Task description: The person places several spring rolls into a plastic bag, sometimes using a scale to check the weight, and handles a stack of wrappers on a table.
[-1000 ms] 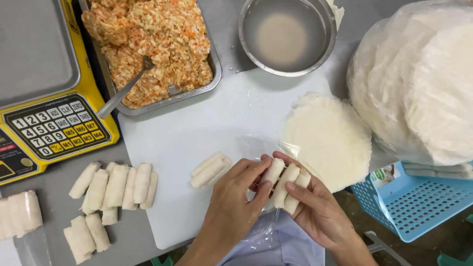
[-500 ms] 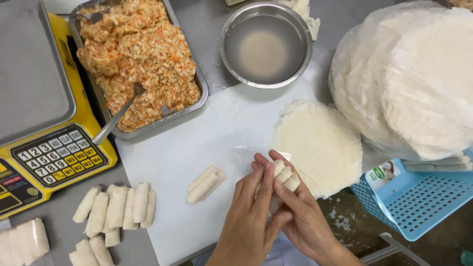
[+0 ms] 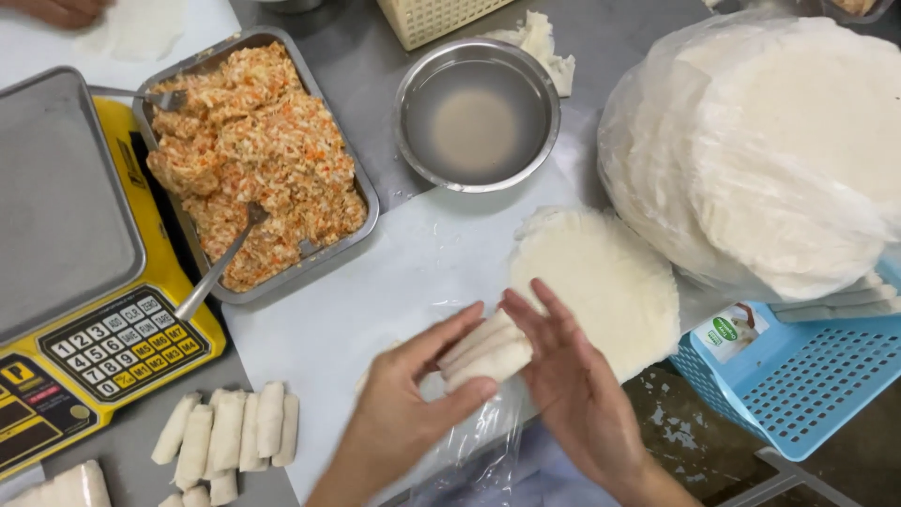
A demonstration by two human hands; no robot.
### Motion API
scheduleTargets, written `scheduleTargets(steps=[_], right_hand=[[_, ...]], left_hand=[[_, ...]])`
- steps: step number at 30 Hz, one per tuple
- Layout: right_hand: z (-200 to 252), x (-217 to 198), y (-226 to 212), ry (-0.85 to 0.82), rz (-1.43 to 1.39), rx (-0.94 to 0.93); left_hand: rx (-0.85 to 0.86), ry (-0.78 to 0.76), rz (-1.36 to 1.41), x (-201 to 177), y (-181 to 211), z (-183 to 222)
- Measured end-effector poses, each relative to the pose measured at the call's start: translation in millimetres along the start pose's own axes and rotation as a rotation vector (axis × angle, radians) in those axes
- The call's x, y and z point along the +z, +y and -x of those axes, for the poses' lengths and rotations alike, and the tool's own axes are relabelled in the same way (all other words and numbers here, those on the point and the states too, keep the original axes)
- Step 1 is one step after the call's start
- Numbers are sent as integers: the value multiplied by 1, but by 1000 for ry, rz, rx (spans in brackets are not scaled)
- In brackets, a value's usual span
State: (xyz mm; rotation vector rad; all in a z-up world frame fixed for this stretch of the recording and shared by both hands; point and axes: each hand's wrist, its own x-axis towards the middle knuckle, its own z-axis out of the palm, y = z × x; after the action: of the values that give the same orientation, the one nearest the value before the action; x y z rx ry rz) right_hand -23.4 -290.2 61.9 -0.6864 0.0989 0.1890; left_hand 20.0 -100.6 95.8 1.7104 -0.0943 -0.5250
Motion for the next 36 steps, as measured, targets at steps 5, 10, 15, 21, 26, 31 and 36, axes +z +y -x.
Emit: scheduleTargets(steps=[5, 10, 15, 21, 26, 31, 36], right_hand=[[-1, -35, -27, 291, 300, -173], [24, -35, -14, 133, 858, -191], [54, -12, 27, -144, 1185, -209], [65, -12, 46, -384, 1356, -238], [63, -51, 96, -295, 1343, 759], [73, -57, 99, -543, 1576, -526], [65, -34, 65, -388, 1535, -589]], left_hand=[[2, -180, 99, -47, 55, -52], [-445, -91, -282, -52, 137, -116], [-486, -112, -360, -58, 118, -183], [-494, -80, -517, -53, 109, -208], [-496, -59, -603, -52, 106, -213], [-479, -62, -759, -43, 134, -186], [533, 29, -1300, -72, 73, -200]])
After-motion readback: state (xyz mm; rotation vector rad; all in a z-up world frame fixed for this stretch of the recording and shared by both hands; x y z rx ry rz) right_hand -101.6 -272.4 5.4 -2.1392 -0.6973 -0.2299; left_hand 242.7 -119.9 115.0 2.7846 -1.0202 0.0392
